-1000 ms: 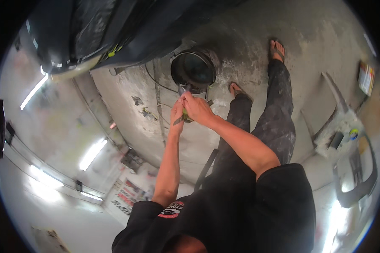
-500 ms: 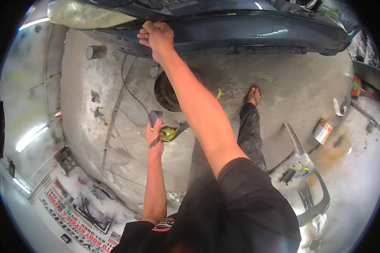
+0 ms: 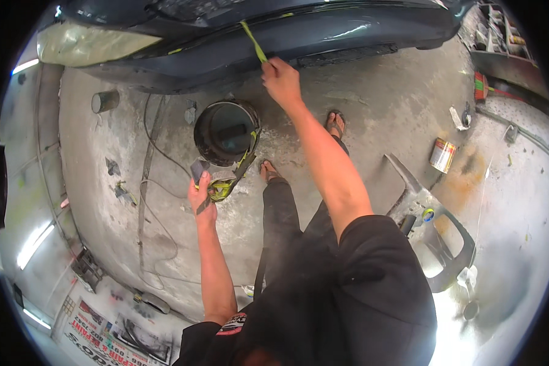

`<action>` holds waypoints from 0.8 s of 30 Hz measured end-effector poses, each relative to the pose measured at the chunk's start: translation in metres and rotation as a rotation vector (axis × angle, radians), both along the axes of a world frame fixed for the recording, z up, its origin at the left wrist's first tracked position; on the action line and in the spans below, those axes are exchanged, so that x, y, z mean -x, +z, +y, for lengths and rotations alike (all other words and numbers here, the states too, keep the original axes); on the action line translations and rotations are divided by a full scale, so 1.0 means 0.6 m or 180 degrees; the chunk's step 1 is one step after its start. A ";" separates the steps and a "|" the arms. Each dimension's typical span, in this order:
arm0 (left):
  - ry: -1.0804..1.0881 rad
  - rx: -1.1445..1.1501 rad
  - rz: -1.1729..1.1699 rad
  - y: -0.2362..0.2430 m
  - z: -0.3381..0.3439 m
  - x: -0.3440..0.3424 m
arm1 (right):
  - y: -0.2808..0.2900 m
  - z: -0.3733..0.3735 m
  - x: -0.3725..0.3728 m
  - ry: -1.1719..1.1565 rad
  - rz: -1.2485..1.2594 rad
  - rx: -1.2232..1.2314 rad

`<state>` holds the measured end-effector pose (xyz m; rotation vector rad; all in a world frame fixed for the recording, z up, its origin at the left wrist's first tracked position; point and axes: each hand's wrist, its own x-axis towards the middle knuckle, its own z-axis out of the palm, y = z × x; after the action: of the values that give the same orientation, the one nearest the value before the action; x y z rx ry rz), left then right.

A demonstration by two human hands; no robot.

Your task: Cleaning a car bumper and removing masking tape from a headlight.

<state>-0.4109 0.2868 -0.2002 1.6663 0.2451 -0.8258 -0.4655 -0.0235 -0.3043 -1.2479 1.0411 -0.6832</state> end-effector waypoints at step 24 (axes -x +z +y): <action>-0.3088 0.0256 0.0017 0.007 -0.356 0.172 | 0.143 -0.019 0.356 0.2263 0.0268 0.0062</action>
<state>-0.5143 0.0732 -0.1960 1.6774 -0.6446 -1.5170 -0.6793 -0.0351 -0.2184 -1.5483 0.5850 -0.0911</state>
